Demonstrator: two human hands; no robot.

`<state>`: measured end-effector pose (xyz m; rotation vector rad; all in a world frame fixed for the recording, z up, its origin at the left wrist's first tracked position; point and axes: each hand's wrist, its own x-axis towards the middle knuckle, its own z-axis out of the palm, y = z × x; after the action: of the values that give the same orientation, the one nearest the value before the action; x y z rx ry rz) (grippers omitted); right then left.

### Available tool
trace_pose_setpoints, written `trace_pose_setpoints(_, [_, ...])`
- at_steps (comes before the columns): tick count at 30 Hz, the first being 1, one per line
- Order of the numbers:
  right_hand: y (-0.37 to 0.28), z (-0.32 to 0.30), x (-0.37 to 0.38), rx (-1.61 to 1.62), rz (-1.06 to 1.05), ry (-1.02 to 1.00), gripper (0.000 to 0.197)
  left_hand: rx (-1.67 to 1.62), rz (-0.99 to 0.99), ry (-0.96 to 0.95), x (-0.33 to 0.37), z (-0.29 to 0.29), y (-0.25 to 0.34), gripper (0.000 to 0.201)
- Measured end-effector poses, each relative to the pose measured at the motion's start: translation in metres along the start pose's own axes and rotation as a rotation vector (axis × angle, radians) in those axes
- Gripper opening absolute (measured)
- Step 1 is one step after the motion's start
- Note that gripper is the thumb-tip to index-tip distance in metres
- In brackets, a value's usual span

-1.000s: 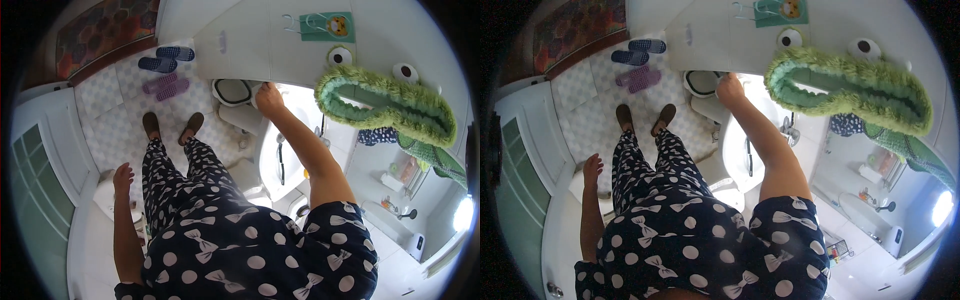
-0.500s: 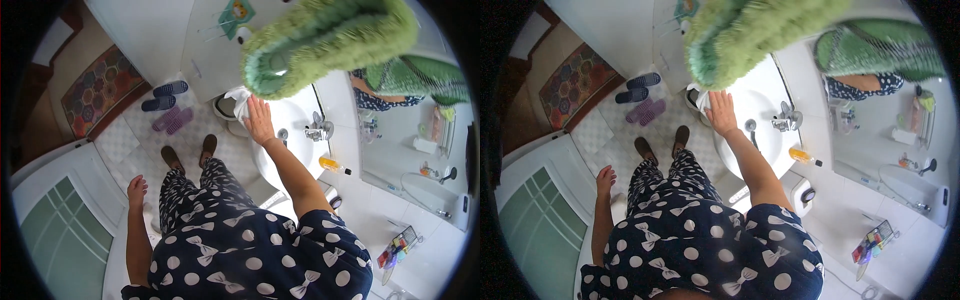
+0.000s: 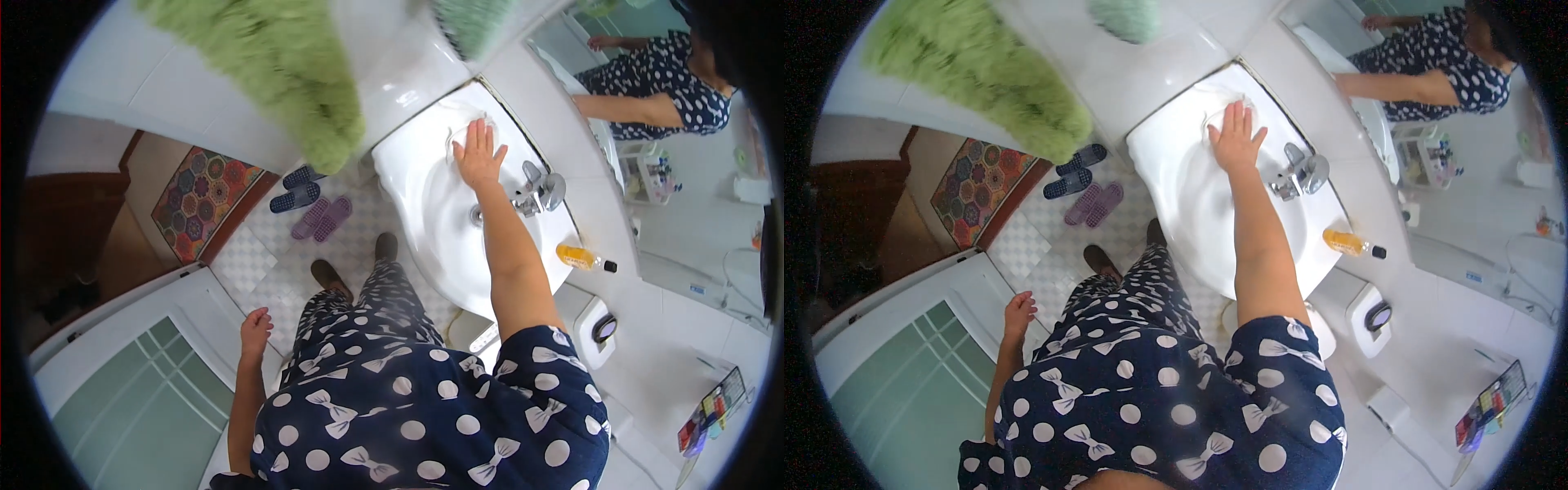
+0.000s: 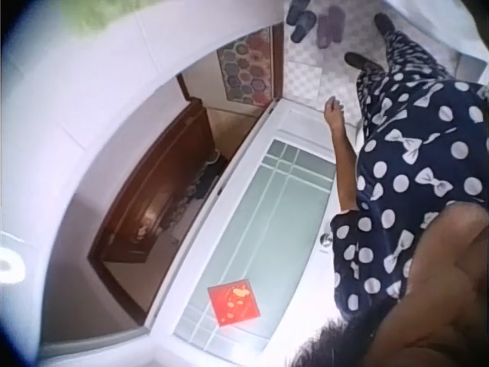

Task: Cleaning a bathroom sink and faucet with a rag and soap.

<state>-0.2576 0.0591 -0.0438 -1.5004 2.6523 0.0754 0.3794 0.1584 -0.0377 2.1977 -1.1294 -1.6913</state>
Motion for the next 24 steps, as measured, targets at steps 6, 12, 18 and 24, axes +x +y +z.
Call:
trace_pose_setpoints(6, [0.056, -0.011, 0.009, -0.014, 0.346, -0.018, 0.074, 0.043, 0.036, -0.046, -0.005, 0.020, 0.019, 0.032])
trace_pose_setpoints(12, [0.058, 0.002, 0.001, -0.087, 0.468, 0.026, 0.078, -0.029, 0.038, -0.052, -0.008, 0.028, 0.011, 0.033])
trace_pose_setpoints(18, [-0.005, -0.004, 0.010, 0.019, 0.186, -0.057, 0.076, -0.030, -0.017, -0.013, -0.012, 0.015, -0.006, 0.032])
trace_pose_setpoints(24, [-0.083, 0.007, -0.044, 0.034, -0.164, 0.040, 0.075, -0.047, -0.015, -0.054, 0.006, 0.008, -0.018, 0.032])
